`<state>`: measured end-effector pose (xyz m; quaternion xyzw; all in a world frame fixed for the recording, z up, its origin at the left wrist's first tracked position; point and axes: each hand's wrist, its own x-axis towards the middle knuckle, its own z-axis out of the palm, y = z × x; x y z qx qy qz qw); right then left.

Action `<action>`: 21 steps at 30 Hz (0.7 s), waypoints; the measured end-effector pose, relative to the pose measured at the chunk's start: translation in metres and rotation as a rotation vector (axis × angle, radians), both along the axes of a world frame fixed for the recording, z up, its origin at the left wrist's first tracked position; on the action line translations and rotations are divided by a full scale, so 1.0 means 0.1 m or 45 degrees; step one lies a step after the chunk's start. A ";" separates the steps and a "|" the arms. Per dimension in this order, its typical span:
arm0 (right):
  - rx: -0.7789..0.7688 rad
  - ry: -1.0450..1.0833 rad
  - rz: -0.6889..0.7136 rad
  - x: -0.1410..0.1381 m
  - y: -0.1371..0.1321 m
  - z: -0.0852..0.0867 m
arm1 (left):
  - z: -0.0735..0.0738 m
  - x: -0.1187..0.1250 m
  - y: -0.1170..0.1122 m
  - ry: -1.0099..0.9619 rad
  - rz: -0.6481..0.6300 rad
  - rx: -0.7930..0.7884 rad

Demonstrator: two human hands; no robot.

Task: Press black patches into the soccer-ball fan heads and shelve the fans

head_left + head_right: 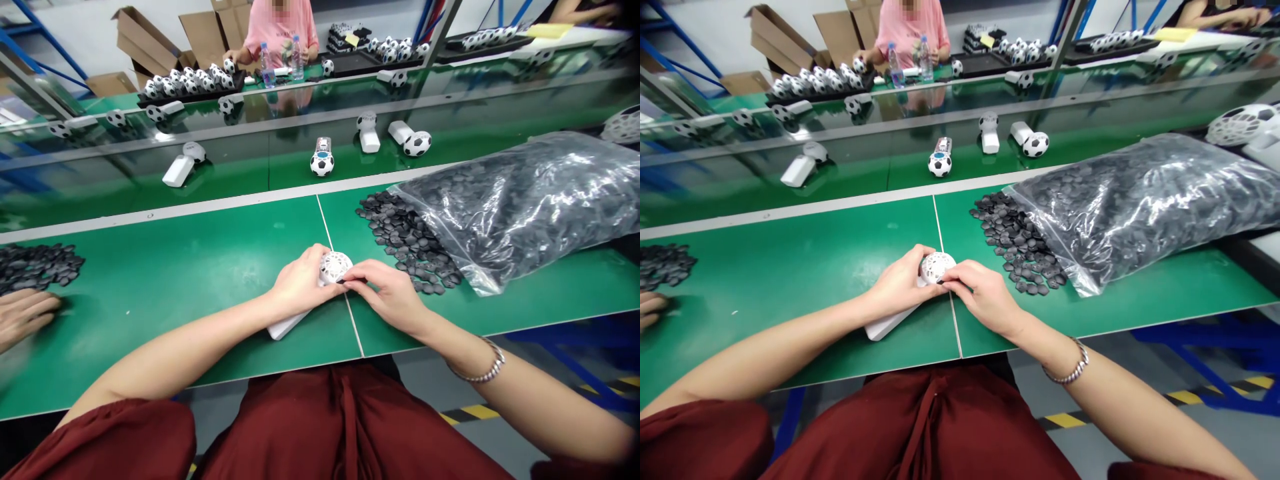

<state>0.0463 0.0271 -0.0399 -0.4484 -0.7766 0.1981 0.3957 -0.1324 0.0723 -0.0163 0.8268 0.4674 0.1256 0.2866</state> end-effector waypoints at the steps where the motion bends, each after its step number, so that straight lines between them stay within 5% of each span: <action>1: 0.002 0.000 0.013 0.00 0.01 0.00 | 0.00 0.00 0.00 0.001 -0.002 0.004; 11: -0.191 0.075 0.018 0.02 0.18 0.02 | -0.01 -0.02 0.00 -0.009 -0.032 0.019; 21: -0.036 -0.046 -0.044 -0.09 -0.06 -0.01 | -0.07 -0.03 0.05 -0.109 -0.015 -0.011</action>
